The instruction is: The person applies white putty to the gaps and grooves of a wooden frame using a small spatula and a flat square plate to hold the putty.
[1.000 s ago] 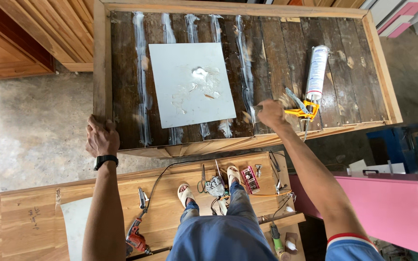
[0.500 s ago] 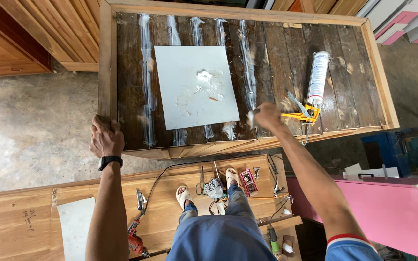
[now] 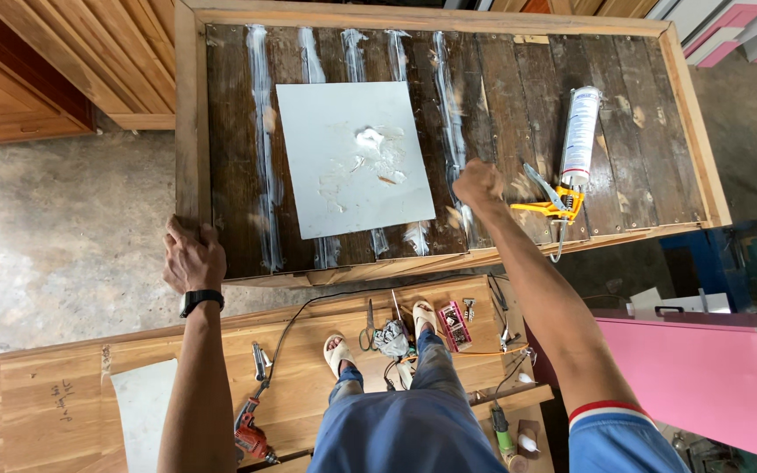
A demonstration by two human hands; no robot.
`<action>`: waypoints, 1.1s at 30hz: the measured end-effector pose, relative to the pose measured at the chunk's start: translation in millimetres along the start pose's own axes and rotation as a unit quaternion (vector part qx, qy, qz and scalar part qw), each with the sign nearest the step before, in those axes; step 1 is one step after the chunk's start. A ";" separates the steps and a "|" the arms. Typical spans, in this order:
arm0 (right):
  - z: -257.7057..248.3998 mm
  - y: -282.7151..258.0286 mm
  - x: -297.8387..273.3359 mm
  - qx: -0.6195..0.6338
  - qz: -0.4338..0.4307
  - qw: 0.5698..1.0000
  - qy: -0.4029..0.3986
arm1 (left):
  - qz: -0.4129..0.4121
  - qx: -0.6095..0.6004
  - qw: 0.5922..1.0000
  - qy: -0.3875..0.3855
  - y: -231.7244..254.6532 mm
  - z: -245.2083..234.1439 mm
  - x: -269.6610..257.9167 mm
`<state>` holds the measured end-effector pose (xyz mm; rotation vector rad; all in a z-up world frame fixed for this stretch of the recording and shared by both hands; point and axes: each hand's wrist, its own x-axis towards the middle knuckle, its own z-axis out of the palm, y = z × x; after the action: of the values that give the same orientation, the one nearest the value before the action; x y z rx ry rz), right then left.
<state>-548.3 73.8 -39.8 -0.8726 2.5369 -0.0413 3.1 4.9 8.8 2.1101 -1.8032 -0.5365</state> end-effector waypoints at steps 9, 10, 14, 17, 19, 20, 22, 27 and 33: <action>0.2 2.1 -2.0 -0.095 -0.072 0.993 0.022 | -0.004 -0.004 1.000 0.002 -1.1 4.3 4.3; -6.6 10.0 1.8 -0.095 -0.072 0.993 0.021 | -0.004 -0.003 1.000 0.002 -1.1 0.7 2.3; -23.9 33.8 32.4 -0.092 -0.069 0.992 0.054 | -0.009 -0.015 1.000 0.010 5.8 -1.5 -1.7; -0.7 39.4 51.2 -0.109 -0.059 0.989 0.075 | -0.008 -0.006 1.000 0.007 2.9 -0.8 -0.9; 1.4 26.8 35.9 -0.116 -0.061 0.987 0.088 | -0.004 0.001 1.000 -0.005 3.9 -0.3 -0.4; -5.1 13.9 15.1 -0.109 -0.057 0.989 0.084 | -0.009 -0.003 1.000 0.005 5.8 0.1 -1.2; -17.5 -11.8 -18.1 -0.101 -0.056 0.990 0.081 | -0.015 -0.007 1.000 0.015 5.5 0.4 -2.8; -14.4 -61.9 -40.9 -0.053 0.155 0.955 0.249 | -0.014 0.014 1.000 0.015 -8.0 17.5 6.1; -18.6 7.5 48.2 -0.040 -0.057 0.991 0.113 | -0.018 0.040 0.999 0.023 -11.6 24.3 9.4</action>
<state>-594.2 49.2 -44.1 -1.1004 2.7103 -0.0792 2.9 -2.5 -18.8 2.1925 -1.7925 -0.4279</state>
